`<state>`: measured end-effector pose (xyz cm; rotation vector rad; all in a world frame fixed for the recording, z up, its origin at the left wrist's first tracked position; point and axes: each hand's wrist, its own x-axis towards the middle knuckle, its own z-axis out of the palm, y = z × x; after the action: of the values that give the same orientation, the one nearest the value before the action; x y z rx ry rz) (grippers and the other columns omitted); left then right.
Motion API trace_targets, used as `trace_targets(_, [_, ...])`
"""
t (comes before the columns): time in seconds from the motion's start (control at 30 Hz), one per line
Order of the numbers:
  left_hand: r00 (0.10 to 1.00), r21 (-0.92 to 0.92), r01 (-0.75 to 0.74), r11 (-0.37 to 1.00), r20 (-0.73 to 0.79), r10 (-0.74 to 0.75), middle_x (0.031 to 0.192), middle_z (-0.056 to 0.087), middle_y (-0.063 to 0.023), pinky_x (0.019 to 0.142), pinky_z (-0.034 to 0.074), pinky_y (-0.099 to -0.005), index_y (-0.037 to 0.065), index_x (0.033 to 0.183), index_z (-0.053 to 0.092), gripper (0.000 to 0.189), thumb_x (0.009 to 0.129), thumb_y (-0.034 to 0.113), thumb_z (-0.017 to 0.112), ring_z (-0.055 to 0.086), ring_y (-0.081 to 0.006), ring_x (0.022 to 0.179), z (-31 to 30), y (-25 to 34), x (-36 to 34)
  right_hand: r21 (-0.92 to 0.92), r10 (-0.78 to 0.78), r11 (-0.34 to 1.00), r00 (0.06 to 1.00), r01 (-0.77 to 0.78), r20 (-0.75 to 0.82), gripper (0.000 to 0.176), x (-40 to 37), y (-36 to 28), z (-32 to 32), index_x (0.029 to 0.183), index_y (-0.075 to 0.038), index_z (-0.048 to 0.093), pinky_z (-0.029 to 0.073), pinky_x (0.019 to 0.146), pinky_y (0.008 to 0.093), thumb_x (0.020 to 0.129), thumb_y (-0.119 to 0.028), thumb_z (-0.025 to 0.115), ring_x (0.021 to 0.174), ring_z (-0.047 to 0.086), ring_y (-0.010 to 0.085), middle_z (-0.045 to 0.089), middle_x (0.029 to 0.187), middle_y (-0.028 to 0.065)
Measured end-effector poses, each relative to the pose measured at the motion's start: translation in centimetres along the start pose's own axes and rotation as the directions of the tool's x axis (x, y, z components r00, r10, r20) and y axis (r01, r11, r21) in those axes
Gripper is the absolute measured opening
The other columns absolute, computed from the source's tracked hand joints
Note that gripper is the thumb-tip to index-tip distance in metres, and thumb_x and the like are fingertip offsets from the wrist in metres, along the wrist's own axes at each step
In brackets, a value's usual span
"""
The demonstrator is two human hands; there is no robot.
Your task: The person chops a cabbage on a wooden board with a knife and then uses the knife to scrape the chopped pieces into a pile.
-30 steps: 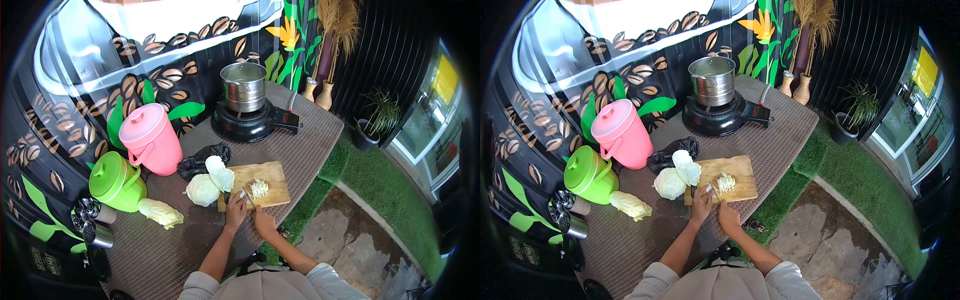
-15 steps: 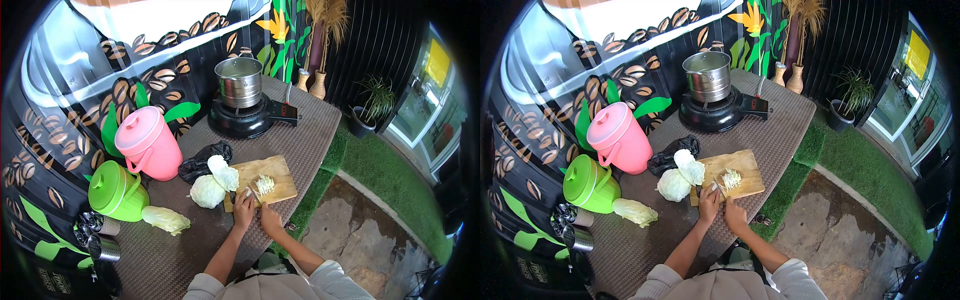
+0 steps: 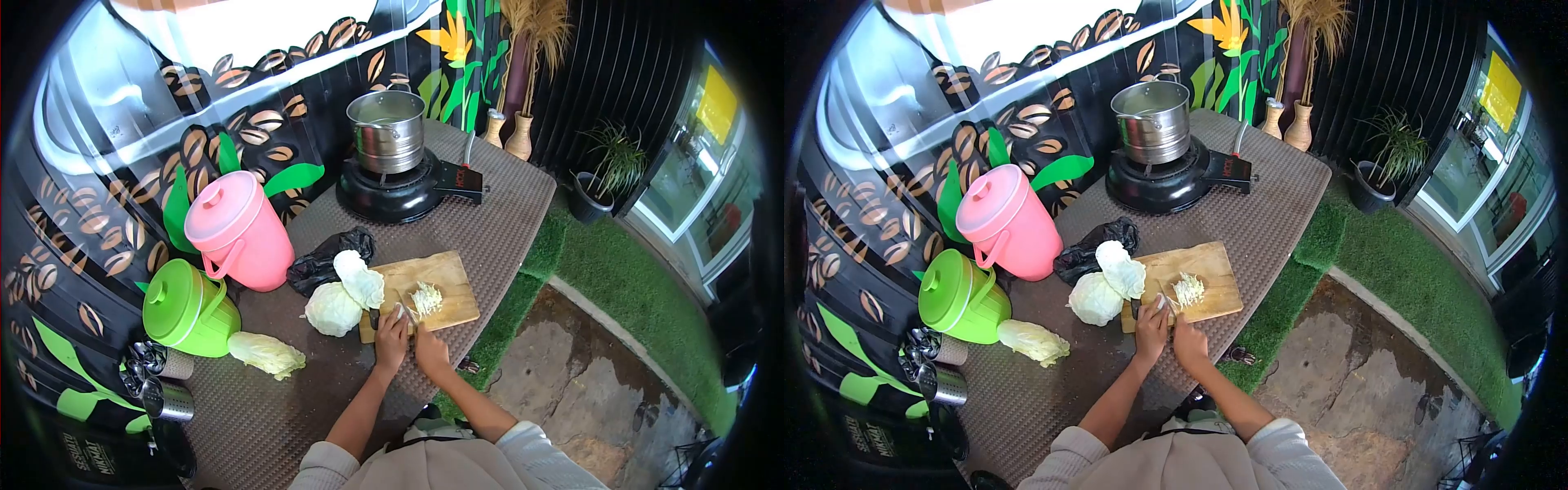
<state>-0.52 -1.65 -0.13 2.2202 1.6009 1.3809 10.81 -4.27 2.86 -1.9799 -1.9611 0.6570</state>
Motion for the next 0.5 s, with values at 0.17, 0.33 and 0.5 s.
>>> trace_targets(0.17, [1.0,-0.006,0.023,1.0,-0.009,-0.023,0.115,0.06,-0.0139,0.082,0.047,-0.0361,-0.004,0.095,0.068,0.017,0.081,0.004,0.062,0.056,-0.0298,0.094,0.2,0.2,0.1,-0.052,-0.082,0.995,0.993,0.086,0.081,0.018,1.7,0.3,-2.2,0.1,-0.002,0.043,0.051,0.067,0.0512,0.089,-0.016,0.043,0.077,0.063,0.0426,0.063,0.079,0.0262])
trace_targets(0.33, [1.0,0.007,0.002,1.0,-0.007,-0.002,0.114,0.061,-0.0149,0.079,0.049,-0.0365,-0.005,0.093,0.067,0.017,0.082,0.006,0.061,0.057,-0.028,0.095,-0.2,0.2,0.1,-0.036,0.017,0.999,0.998,-0.015,0.053,0.02,-1.5,0.5,-0.6,0.1,-0.001,0.043,0.051,0.068,0.0503,0.089,-0.017,0.043,0.078,0.063,0.0428,0.063,0.079,0.0259])
trace_targets(0.5, [1.0,-0.03,0.006,1.0,-0.017,-0.006,0.112,0.061,-0.0156,0.08,0.049,-0.0369,-0.005,0.094,0.067,0.017,0.082,0.006,0.061,0.057,-0.0291,0.095,0.0,0.0,-0.4,0.017,-0.003,1.0,0.997,0.001,0.071,0.022,0.9,-0.3,-1.1,0.101,0.0,0.042,0.05,0.068,0.0502,0.09,-0.018,0.042,0.08,0.063,0.0427,0.062,0.083,0.0284])
